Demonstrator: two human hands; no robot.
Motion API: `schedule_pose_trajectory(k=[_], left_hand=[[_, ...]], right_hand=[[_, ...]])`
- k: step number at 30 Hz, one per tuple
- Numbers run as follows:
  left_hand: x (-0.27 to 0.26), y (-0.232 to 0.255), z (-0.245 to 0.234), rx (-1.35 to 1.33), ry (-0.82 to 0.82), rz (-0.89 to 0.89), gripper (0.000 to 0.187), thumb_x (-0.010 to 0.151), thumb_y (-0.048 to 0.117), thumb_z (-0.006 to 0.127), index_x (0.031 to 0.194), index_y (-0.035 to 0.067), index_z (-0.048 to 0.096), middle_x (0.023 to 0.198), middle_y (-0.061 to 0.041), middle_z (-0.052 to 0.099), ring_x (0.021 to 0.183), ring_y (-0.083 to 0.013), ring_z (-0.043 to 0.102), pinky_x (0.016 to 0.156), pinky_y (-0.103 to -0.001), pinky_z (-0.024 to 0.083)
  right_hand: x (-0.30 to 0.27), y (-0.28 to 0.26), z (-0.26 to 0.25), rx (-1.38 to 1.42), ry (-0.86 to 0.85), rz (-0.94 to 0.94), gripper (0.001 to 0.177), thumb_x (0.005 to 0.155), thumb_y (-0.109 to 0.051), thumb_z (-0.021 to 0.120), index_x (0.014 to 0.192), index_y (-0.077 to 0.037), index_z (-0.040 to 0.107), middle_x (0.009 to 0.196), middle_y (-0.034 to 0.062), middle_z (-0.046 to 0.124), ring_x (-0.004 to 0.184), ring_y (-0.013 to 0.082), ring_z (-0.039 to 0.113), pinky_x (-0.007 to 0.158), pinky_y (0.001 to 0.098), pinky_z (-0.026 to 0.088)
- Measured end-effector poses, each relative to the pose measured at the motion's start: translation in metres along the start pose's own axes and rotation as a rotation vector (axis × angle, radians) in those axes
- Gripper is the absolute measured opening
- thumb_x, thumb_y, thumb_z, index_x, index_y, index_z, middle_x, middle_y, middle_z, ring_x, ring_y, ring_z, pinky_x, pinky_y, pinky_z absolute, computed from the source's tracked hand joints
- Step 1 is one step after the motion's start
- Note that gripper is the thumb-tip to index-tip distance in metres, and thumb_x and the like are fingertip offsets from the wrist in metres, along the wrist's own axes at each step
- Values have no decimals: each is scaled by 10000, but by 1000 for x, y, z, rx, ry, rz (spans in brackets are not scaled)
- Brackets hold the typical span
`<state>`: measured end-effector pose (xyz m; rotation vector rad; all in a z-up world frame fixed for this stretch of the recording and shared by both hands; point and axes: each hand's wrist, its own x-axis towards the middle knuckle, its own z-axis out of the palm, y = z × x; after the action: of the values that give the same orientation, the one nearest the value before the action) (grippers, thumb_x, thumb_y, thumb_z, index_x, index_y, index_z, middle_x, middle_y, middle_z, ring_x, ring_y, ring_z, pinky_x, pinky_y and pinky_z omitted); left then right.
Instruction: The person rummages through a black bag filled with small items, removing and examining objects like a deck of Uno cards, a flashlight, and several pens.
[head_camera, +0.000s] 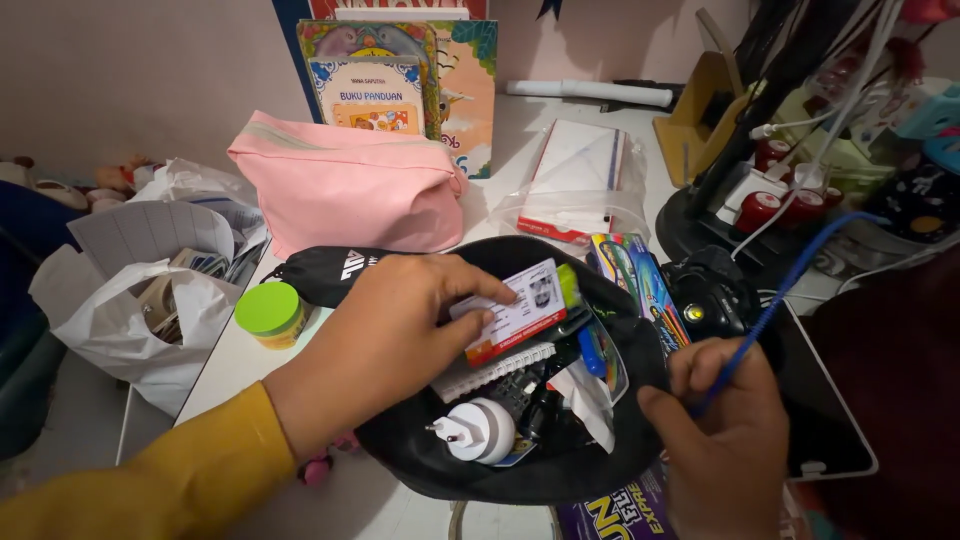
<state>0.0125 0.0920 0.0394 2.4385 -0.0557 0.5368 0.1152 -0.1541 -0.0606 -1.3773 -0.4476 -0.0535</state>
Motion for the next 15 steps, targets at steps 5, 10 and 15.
schedule_pose_trajectory(k=[5,10,15], left_hand=[[-1,10,-4,-340,-73,-349,287,801,88,723,1073,91,815,744,-49,790,640,-50,694,583,-238,552],[-7,17,-7,-470,-59,-366,273,817,67,721,1076,58,807,807,-32,796,697,-44,727,624,-218,572],[-14,31,-9,-517,-64,-406,270,821,52,721,1082,53,793,791,-44,787,695,-45,724,612,-211,561]], right_hand=[[-2,-7,4,26,7,14,440,728,221,620,1007,-86,473,939,33,499,846,73,498,750,220,445],[-5,-13,5,-47,75,71,319,812,151,682,1008,-61,548,821,-7,521,726,40,498,630,195,403],[-7,-25,7,-25,35,49,233,872,65,684,1088,12,617,814,-6,568,713,26,527,601,183,409]])
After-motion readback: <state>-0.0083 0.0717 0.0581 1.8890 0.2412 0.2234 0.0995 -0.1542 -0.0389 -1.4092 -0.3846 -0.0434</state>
